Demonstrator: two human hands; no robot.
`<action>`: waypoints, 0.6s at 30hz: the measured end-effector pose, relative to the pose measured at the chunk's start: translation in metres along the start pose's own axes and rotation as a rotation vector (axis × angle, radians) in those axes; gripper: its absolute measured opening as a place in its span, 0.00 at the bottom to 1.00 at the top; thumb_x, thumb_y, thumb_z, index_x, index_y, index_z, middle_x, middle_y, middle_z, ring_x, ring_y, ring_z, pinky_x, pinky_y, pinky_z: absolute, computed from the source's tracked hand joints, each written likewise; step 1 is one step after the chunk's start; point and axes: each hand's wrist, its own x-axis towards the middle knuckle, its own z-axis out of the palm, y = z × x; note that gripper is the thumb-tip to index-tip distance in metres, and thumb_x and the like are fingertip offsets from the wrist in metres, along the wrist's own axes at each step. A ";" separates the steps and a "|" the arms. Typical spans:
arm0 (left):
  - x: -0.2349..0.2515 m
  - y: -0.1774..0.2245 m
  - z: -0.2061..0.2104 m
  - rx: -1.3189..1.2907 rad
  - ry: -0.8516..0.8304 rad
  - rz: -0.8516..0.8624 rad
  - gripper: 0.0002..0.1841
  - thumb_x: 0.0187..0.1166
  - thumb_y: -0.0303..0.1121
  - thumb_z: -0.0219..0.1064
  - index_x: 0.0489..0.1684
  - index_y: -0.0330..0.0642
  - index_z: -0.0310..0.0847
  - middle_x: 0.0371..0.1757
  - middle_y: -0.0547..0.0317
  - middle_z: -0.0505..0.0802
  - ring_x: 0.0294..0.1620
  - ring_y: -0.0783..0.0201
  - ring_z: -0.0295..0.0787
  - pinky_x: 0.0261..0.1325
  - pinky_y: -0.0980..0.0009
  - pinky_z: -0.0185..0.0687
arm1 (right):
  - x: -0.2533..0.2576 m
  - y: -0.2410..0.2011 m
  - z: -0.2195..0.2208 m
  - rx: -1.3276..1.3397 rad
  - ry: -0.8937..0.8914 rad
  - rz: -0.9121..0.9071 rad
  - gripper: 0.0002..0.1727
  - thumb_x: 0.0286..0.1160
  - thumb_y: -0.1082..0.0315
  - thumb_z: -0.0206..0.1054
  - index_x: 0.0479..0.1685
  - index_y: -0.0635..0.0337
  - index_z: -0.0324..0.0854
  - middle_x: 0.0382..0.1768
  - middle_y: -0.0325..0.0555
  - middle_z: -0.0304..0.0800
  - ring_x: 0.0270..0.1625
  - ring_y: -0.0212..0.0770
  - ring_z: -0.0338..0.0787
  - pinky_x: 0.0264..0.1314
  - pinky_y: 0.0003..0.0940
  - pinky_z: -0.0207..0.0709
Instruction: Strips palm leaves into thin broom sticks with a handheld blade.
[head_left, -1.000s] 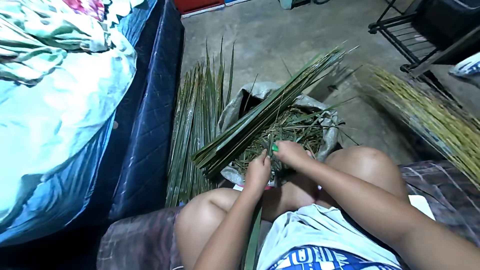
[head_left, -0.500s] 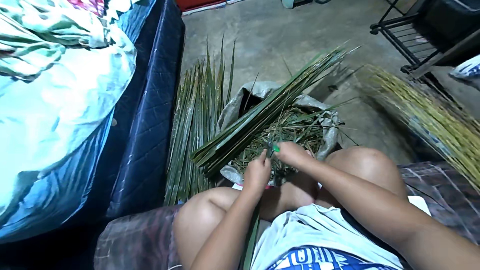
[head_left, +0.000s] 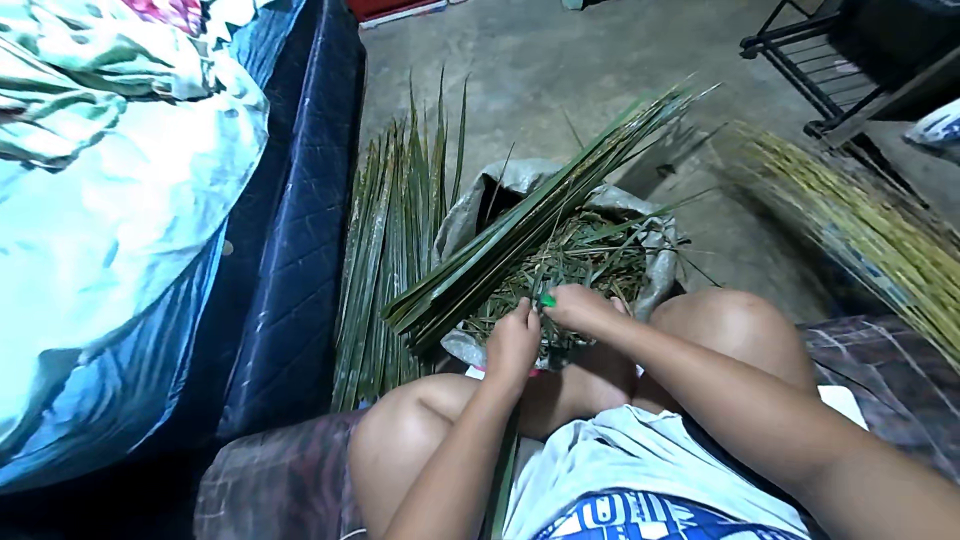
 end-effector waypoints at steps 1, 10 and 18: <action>0.000 0.001 0.000 0.012 0.007 0.000 0.26 0.96 0.42 0.43 0.88 0.44 0.68 0.65 0.40 0.91 0.67 0.44 0.88 0.73 0.43 0.76 | 0.002 0.000 -0.002 -0.034 0.051 0.021 0.21 0.89 0.56 0.57 0.63 0.64 0.82 0.61 0.64 0.88 0.68 0.63 0.87 0.67 0.66 0.76; -0.006 0.002 0.000 0.057 0.021 0.020 0.26 0.96 0.41 0.43 0.91 0.52 0.64 0.61 0.41 0.93 0.61 0.44 0.90 0.67 0.43 0.80 | 0.016 0.014 -0.022 0.074 0.201 0.120 0.21 0.90 0.56 0.58 0.64 0.63 0.83 0.59 0.64 0.89 0.66 0.63 0.88 0.65 0.65 0.76; 0.003 -0.009 -0.003 -0.550 -0.029 0.049 0.22 0.95 0.37 0.49 0.81 0.38 0.74 0.26 0.59 0.84 0.18 0.71 0.73 0.23 0.74 0.70 | 0.004 0.007 -0.013 0.061 0.121 -0.003 0.19 0.90 0.56 0.57 0.58 0.64 0.84 0.54 0.63 0.89 0.60 0.61 0.88 0.61 0.64 0.76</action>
